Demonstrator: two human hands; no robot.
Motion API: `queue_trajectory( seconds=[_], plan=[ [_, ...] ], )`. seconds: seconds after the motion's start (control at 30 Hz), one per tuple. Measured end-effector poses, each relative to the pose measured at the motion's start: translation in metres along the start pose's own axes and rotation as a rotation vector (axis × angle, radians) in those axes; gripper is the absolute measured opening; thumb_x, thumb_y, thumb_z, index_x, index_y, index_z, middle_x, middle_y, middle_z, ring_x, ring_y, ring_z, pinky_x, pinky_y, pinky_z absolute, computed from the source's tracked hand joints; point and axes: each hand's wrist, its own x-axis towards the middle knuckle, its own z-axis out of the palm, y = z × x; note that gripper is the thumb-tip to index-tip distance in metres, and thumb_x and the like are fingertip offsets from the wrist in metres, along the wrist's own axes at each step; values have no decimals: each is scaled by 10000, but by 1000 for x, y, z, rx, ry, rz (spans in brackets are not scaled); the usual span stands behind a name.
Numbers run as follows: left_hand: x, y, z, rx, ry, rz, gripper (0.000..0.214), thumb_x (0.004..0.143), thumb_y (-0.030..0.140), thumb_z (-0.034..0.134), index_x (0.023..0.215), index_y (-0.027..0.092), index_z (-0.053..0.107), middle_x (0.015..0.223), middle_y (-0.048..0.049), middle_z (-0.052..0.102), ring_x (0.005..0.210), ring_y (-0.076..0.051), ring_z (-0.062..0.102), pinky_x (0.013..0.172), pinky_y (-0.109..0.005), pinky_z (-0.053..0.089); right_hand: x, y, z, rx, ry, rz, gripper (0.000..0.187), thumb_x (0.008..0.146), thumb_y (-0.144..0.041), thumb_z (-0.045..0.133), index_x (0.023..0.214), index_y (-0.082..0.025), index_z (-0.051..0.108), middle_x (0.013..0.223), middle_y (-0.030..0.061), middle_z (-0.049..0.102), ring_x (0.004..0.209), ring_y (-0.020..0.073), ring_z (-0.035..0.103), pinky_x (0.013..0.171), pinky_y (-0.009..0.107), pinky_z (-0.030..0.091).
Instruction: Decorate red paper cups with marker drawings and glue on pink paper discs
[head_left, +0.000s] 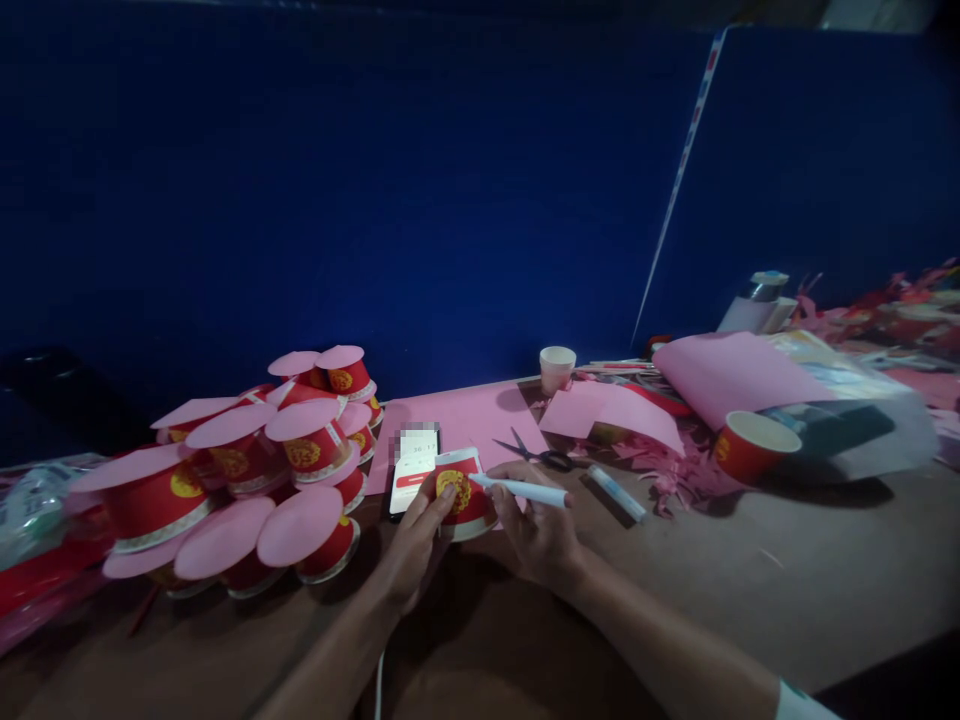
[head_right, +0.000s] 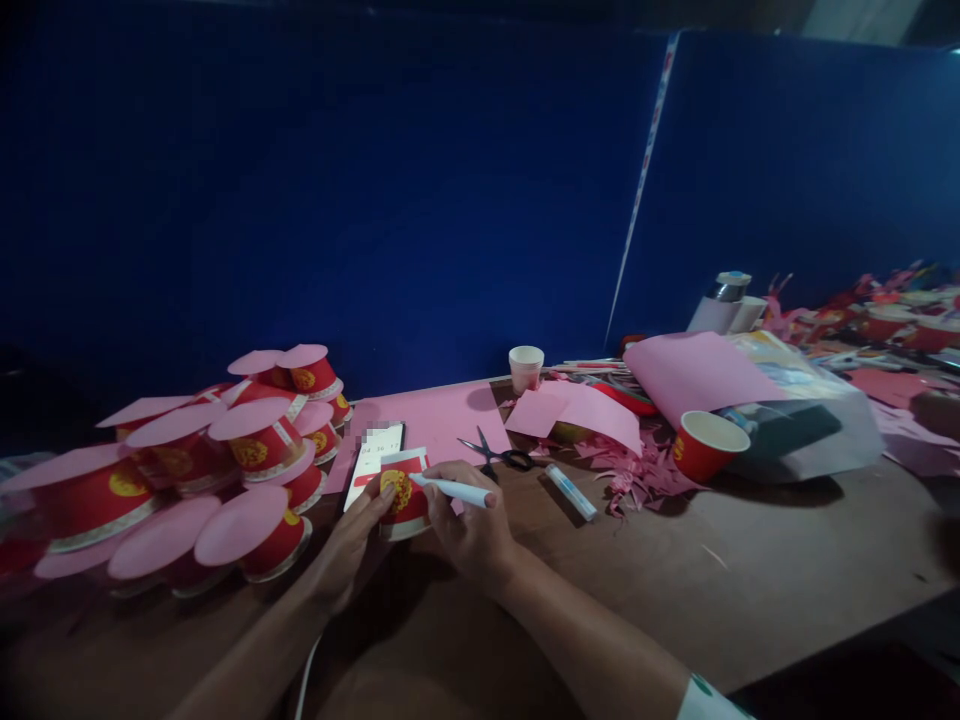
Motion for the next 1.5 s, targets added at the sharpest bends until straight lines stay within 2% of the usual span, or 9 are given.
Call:
queue_trajectory(
  seconds=[0.27,0.47,0.63,0.87,1.07,1.27,1.5],
  plan=[
    [-4,2,4,-8,7,-4,442,782,311,646,1203,228,539,1063,-41,680,1005,-209,618,917,-325,452,2,-2,-2,-20,19,70,112,880,-201,465,886,-184,575,785,36,634,672,147,598,618,260,508],
    [-1,0,2,-5,-3,5,403,803,316,623,1184,217,541,1064,-41,677,1015,-200,613,909,-309,455,0,-1,-1,-31,-3,15,99,865,-181,484,898,-184,578,804,44,647,732,162,618,690,279,512],
    [-3,1,2,1,-8,-1,400,807,300,621,1190,225,537,1102,-38,666,1038,-202,604,910,-305,454,0,-1,-2,-41,0,39,102,867,-175,481,870,-187,582,756,33,644,699,155,619,669,268,516],
    [-2,1,1,-25,47,-21,451,786,287,644,1215,215,521,1082,-44,676,1026,-206,614,926,-323,452,4,-5,-5,-26,8,91,136,890,-214,444,837,-184,565,732,26,628,571,120,564,506,212,470],
    [-2,1,1,-45,50,-45,486,756,292,674,1214,218,528,1065,-39,682,985,-197,633,907,-309,463,4,-4,-5,-21,21,71,115,875,-207,465,855,-185,576,738,24,631,654,141,603,601,244,501],
    [-2,0,0,-47,52,-37,465,771,287,659,1211,218,526,1084,-43,673,1001,-205,627,908,-321,466,6,-7,-6,-40,43,106,159,887,-246,443,831,-185,579,744,27,625,624,138,584,553,238,501],
    [-2,0,3,-6,18,3,358,784,303,644,1122,210,574,1038,-35,686,1011,-202,618,897,-301,463,-2,-1,-1,-55,24,28,95,847,-187,513,886,-198,599,746,29,655,654,158,627,636,272,523]
  ],
)
